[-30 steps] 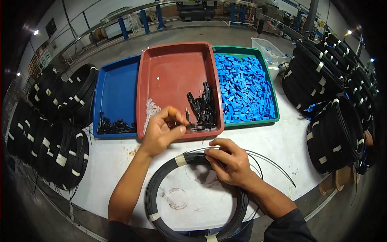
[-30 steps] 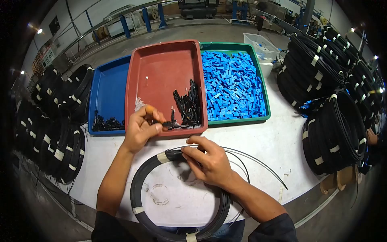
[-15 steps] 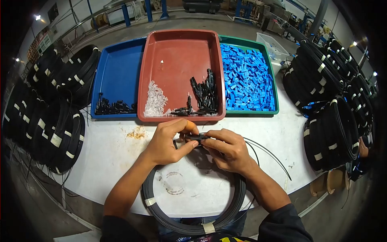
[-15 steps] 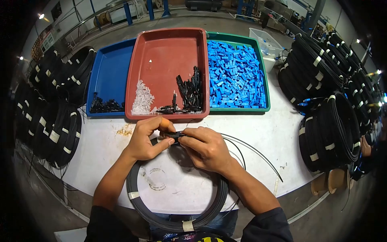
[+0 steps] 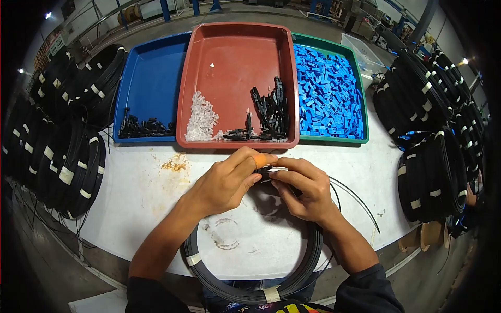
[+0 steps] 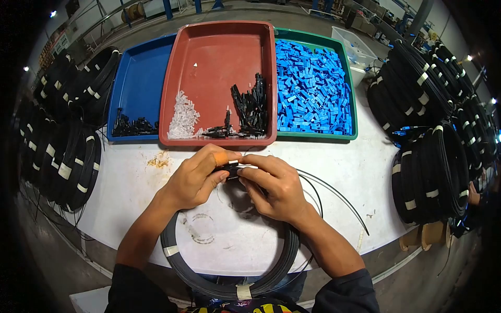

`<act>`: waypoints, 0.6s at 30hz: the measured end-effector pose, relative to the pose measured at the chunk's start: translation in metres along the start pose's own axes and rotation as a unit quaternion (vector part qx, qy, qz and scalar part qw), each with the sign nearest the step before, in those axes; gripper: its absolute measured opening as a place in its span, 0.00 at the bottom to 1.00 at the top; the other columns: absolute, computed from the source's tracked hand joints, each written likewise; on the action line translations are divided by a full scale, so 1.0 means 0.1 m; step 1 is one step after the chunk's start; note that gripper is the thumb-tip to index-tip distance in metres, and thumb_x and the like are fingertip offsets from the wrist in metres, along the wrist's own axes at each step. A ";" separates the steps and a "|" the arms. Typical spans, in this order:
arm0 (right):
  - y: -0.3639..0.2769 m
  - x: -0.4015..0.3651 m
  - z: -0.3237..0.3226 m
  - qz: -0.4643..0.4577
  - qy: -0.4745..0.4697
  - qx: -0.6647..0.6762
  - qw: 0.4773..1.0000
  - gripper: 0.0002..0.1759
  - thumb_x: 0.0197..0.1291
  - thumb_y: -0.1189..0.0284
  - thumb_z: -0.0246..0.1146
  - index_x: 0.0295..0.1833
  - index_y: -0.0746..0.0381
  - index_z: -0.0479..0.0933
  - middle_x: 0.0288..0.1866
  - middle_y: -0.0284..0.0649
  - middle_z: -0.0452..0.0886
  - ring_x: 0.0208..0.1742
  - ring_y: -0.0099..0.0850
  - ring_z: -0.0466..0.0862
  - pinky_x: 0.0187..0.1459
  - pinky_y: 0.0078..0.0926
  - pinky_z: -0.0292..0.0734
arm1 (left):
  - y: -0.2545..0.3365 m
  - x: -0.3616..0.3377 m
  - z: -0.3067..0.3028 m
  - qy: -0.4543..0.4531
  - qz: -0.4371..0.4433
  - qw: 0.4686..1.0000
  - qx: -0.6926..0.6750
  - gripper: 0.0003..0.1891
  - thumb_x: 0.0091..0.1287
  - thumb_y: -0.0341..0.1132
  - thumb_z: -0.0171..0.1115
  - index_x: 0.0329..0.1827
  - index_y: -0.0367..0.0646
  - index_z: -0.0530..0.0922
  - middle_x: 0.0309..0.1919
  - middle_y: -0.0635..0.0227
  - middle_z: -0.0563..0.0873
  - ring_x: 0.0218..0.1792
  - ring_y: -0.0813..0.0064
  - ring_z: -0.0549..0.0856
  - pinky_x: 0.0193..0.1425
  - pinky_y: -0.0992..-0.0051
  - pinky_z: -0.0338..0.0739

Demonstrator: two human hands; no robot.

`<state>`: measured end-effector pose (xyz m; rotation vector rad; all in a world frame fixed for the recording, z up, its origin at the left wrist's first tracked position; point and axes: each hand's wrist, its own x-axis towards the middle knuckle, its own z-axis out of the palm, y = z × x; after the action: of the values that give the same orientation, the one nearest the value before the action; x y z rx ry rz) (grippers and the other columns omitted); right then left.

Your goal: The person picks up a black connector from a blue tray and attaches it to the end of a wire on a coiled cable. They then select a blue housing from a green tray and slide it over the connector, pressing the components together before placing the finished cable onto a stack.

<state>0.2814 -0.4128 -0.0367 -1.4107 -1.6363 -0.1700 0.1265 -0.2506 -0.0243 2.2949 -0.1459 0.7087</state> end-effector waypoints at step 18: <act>-0.02 -0.02 -0.03 0.046 0.003 0.027 0.999 0.14 0.54 0.87 0.69 0.47 0.66 0.84 0.39 0.45 0.87 0.35 0.40 0.87 0.38 0.33 0.82 | -0.04 -0.08 0.01 0.030 -0.057 0.997 -0.039 0.16 0.71 0.23 0.69 0.59 0.35 0.76 0.49 0.57 0.87 0.44 0.67 0.89 0.51 0.71 0.85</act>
<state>0.2807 -0.4164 -0.0353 -1.4403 -1.5560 -0.0751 0.1214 -0.2487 -0.0314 2.1859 -0.0136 0.6986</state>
